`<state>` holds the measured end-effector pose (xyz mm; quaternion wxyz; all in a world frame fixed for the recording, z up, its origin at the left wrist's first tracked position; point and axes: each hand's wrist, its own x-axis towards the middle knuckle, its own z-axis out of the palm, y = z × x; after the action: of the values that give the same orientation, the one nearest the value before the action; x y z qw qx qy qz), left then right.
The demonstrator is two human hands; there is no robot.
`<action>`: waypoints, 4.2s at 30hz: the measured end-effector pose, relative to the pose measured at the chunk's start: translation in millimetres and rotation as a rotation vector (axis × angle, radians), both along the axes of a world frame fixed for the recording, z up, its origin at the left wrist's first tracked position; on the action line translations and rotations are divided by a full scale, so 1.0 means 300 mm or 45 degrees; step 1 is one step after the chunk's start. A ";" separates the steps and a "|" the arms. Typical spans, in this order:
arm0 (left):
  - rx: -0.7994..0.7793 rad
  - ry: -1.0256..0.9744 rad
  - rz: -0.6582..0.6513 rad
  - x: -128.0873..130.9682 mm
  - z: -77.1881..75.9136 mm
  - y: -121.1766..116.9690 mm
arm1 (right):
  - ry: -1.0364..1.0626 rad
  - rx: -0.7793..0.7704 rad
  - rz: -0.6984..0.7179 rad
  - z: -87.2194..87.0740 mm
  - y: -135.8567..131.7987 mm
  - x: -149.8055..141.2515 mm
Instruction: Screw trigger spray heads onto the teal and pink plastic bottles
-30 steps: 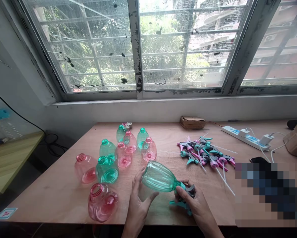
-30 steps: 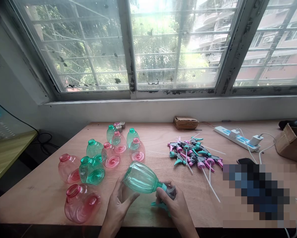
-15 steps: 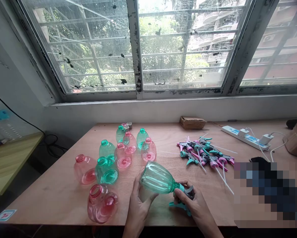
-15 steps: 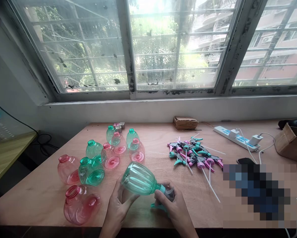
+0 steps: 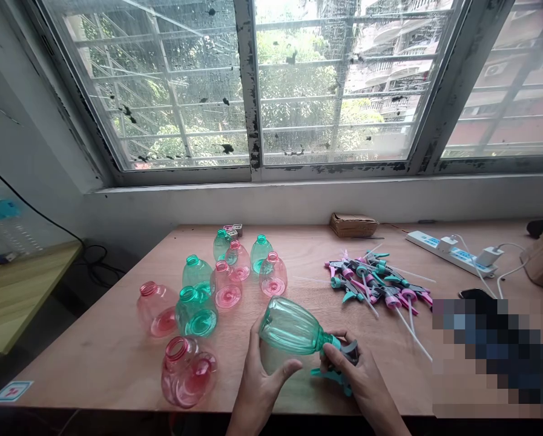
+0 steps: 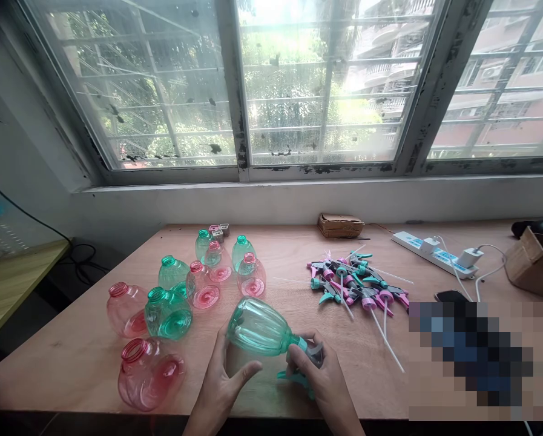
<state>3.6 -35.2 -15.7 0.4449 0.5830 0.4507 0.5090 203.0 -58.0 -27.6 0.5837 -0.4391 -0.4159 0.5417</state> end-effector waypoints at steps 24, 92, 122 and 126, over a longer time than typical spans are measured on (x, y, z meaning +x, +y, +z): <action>0.010 -0.101 0.025 -0.005 -0.024 0.025 | -0.099 0.003 0.021 0.010 0.001 -0.004; -0.045 -0.082 0.044 -0.004 -0.004 0.019 | -0.110 -0.004 0.030 0.022 -0.011 -0.011; -0.022 -0.112 0.019 0.001 -0.017 0.035 | -0.084 -0.005 -0.011 0.008 -0.001 -0.009; 0.011 -0.065 0.006 -0.004 -0.031 0.031 | -0.017 -0.003 -0.015 0.003 0.004 -0.002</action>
<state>2.4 -26.0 -24.9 0.4526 0.5707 0.4384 0.5266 202.4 -56.8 -26.5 0.5836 -0.4459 -0.4167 0.5358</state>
